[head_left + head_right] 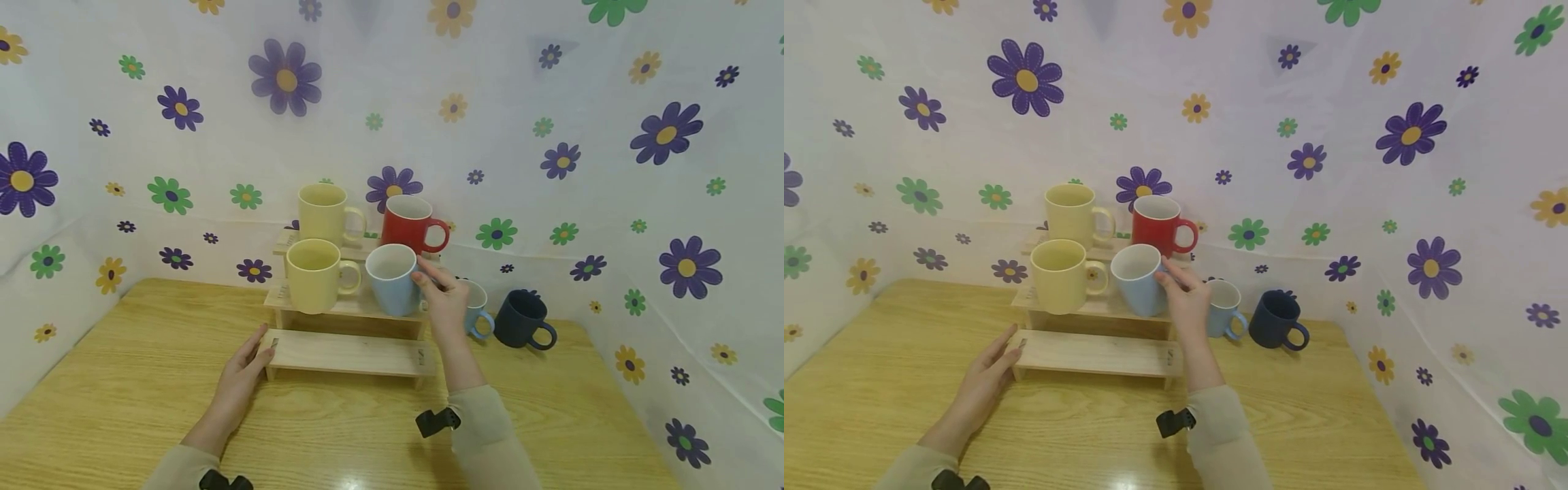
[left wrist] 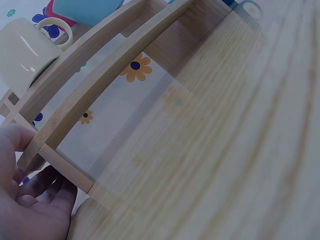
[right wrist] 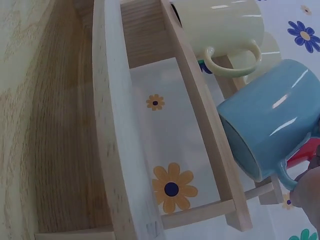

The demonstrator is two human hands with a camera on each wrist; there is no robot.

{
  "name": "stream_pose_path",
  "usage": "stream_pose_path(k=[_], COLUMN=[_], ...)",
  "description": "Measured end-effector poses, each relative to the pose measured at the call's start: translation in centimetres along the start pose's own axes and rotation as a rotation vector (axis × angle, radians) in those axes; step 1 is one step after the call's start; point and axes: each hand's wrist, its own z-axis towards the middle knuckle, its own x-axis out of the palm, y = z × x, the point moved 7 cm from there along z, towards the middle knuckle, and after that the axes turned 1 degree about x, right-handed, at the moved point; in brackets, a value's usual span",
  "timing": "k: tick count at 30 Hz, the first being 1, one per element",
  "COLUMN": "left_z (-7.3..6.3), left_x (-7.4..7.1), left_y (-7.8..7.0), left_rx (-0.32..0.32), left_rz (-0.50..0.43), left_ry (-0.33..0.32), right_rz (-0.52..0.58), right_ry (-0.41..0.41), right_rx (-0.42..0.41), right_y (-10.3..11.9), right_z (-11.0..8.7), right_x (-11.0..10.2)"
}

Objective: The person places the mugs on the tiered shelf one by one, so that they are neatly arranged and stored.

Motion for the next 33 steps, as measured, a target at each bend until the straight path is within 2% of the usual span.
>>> stream_pose_path(k=[7, 14, 19, 33], left_z=[-0.1, 0.0, 0.0, 0.0], left_x=[0.0, 0.0, 0.0, 0.0], left_y=[-0.1, -0.1, -0.1, -0.1], left_rx=[0.007, 0.01, 0.007, -0.005], left_rz=[-0.004, 0.009, 0.014, 0.027], left_ry=[0.007, 0.001, -0.003, -0.01], right_rz=[0.0, 0.142, 0.186, 0.271], right_ry=[-0.032, -0.083, -0.119, -0.135], right_rx=[0.099, 0.141, 0.187, 0.169], right_y=[-1.0, -1.9, -2.7, -3.5], right_z=[-0.3, -0.5, -0.7, -0.9], right_x=[-0.7, -1.1, -1.5, -1.9])
